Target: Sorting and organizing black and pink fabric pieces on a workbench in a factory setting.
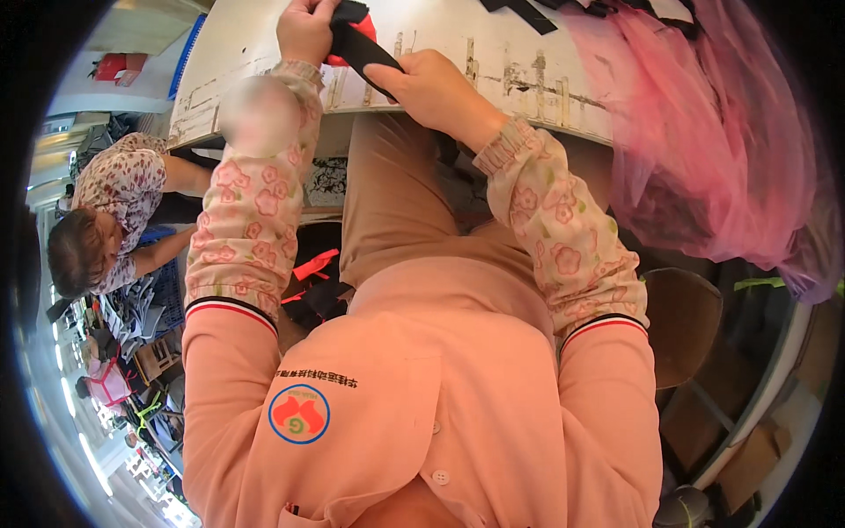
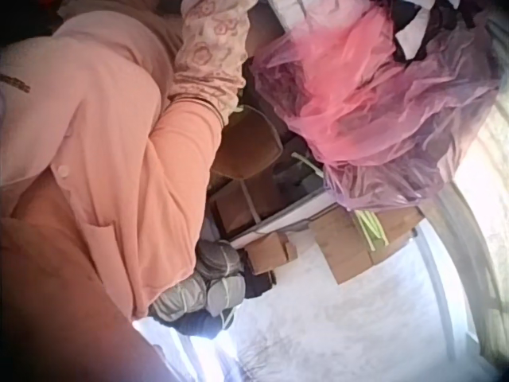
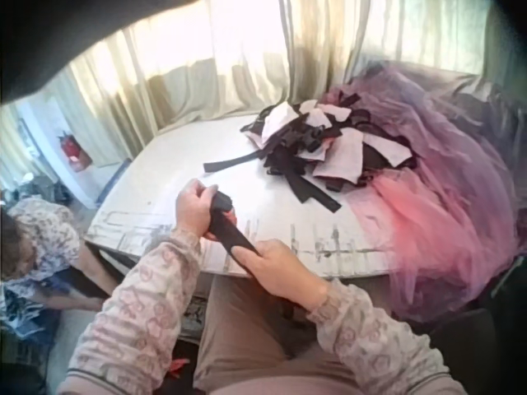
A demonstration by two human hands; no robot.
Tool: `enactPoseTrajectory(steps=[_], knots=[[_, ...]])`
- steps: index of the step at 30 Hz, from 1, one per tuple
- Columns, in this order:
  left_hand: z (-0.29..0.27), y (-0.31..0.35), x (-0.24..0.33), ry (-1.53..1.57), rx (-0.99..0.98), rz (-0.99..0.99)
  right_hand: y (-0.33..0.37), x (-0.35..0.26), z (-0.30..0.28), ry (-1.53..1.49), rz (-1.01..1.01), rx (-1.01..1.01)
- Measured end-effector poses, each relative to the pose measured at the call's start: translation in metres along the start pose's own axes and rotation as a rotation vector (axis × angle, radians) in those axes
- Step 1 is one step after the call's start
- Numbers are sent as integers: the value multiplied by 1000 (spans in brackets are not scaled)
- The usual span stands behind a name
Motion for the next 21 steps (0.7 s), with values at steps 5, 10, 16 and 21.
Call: enactPoseTrajectory(steps=[5, 10, 16, 21], knots=[[-24, -25, -35, -197, 60, 2, 12, -14, 3, -141, -53, -42], [-31, -41, -75, -185, 75, -42, 28, -24, 1, -108, -48, -92], [-34, -76, -133, -273, 72, -84, 33, -44, -8, -94, -125, -100], [-99, -109, -214, -268, 152, -276, 71, -76, -18, 136, -419, -83]])
Point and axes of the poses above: each hand's wrist, its own y-axis away from the middle knuckle, its own z-axis out of the palm, x = y × z, the point moved 6 cm from there along -y, towards the middle knuckle, and after that the axes turned 14 degrees about z, right-handed, at the moved point
